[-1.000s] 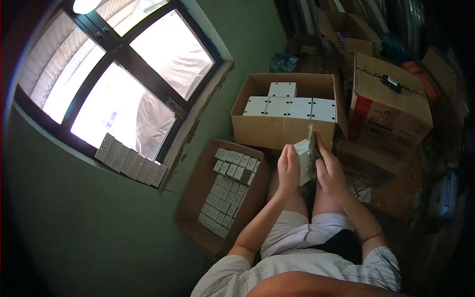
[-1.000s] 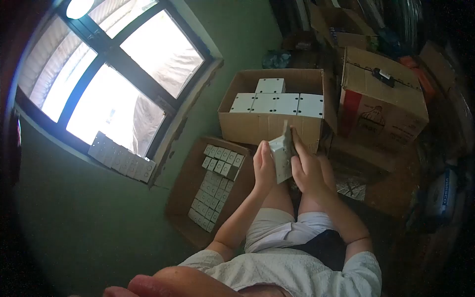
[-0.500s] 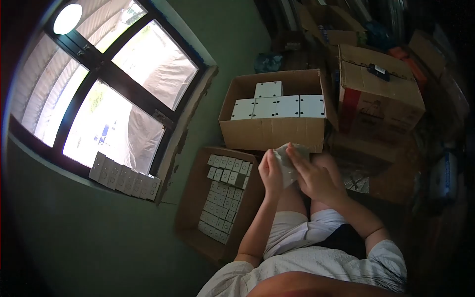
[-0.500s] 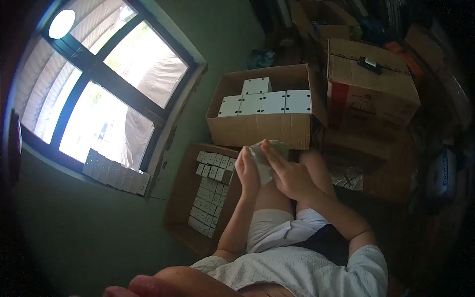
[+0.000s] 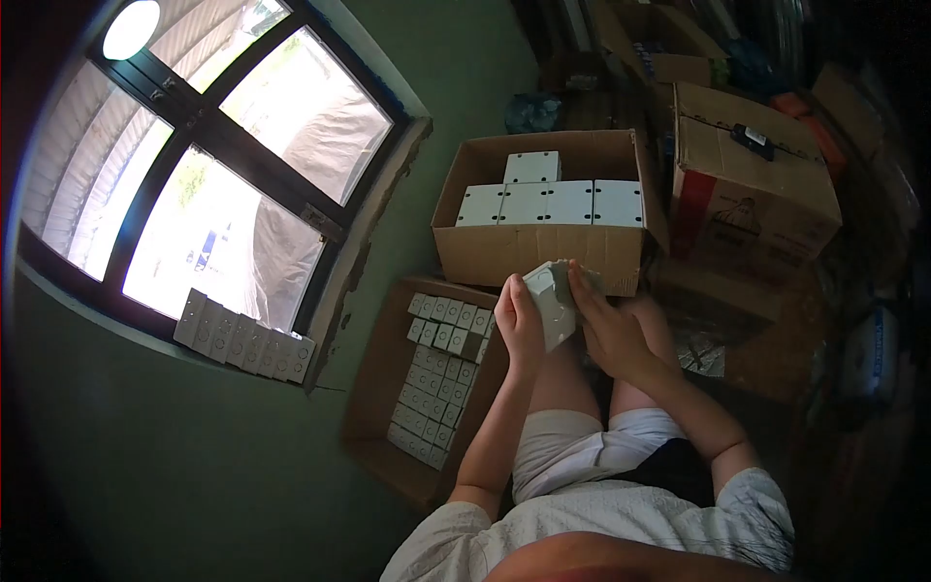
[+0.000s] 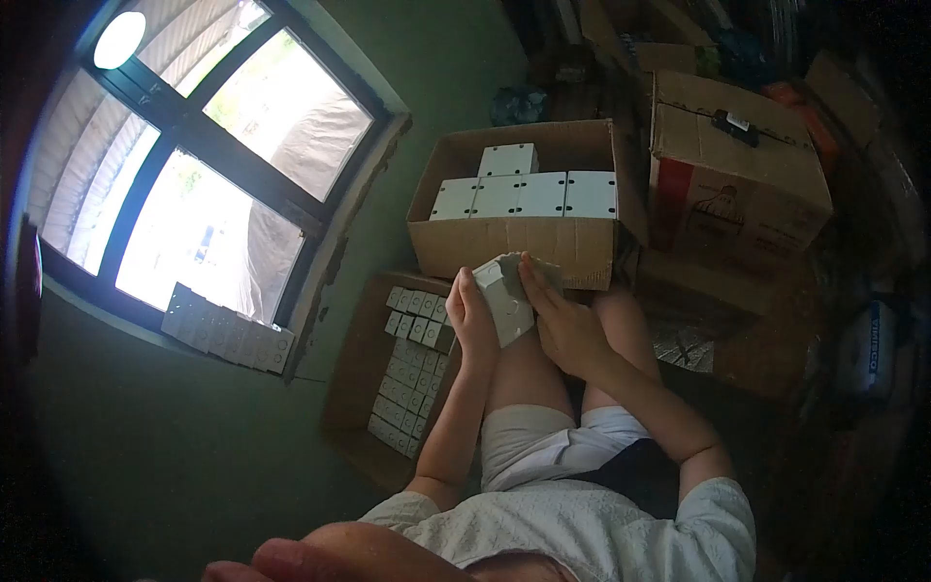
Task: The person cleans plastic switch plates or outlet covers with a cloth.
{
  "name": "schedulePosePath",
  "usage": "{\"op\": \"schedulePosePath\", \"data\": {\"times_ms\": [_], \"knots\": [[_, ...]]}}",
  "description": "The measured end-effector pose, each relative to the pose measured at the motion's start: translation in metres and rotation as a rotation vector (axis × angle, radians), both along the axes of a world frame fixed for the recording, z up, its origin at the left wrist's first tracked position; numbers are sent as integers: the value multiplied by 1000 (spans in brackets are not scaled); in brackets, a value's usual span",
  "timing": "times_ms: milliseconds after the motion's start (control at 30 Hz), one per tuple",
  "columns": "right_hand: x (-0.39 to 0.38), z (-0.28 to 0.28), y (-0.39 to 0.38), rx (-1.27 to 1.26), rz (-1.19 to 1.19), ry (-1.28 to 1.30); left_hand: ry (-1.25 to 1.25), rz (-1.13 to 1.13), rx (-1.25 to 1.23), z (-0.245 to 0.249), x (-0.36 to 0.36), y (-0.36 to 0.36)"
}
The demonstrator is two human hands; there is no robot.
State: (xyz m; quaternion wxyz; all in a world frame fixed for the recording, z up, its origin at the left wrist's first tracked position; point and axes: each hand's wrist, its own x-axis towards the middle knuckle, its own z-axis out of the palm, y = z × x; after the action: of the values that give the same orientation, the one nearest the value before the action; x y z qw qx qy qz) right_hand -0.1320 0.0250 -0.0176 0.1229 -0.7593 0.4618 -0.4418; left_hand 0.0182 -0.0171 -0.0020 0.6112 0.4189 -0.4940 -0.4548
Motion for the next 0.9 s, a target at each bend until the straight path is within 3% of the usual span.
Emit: {"op": "schedulePosePath", "data": {"times_ms": [100, 167, 233, 333, 500, 567, 667, 833, 900], "knots": [[2, 6, 12, -12, 15, 33, 116, 57, 30, -7, -14, 1], [3, 4, 17, 33, 40, 100, -17, -68, 11, -14, -19, -1], [3, -2, 19, 22, 13, 222, -2, -33, -2, -17, -18, 2], [0, -1, 15, 163, -59, 77, 23, -27, 41, -15, -5, 5], [28, -9, 38, 254, 51, 161, 22, 137, -41, -26, -8, 9], [29, -11, 35, 142, 38, 217, 76, 107, 21, -30, -4, 7], [17, -7, 22, 205, -78, 208, 38, -19, 124, -25, 5, 13], [38, -9, 39, 195, -46, 141, -5, 25, 91, -43, -3, 9], [39, -11, 40, 158, -35, 173, 235, -127, 228, -67, 4, 1]]}}
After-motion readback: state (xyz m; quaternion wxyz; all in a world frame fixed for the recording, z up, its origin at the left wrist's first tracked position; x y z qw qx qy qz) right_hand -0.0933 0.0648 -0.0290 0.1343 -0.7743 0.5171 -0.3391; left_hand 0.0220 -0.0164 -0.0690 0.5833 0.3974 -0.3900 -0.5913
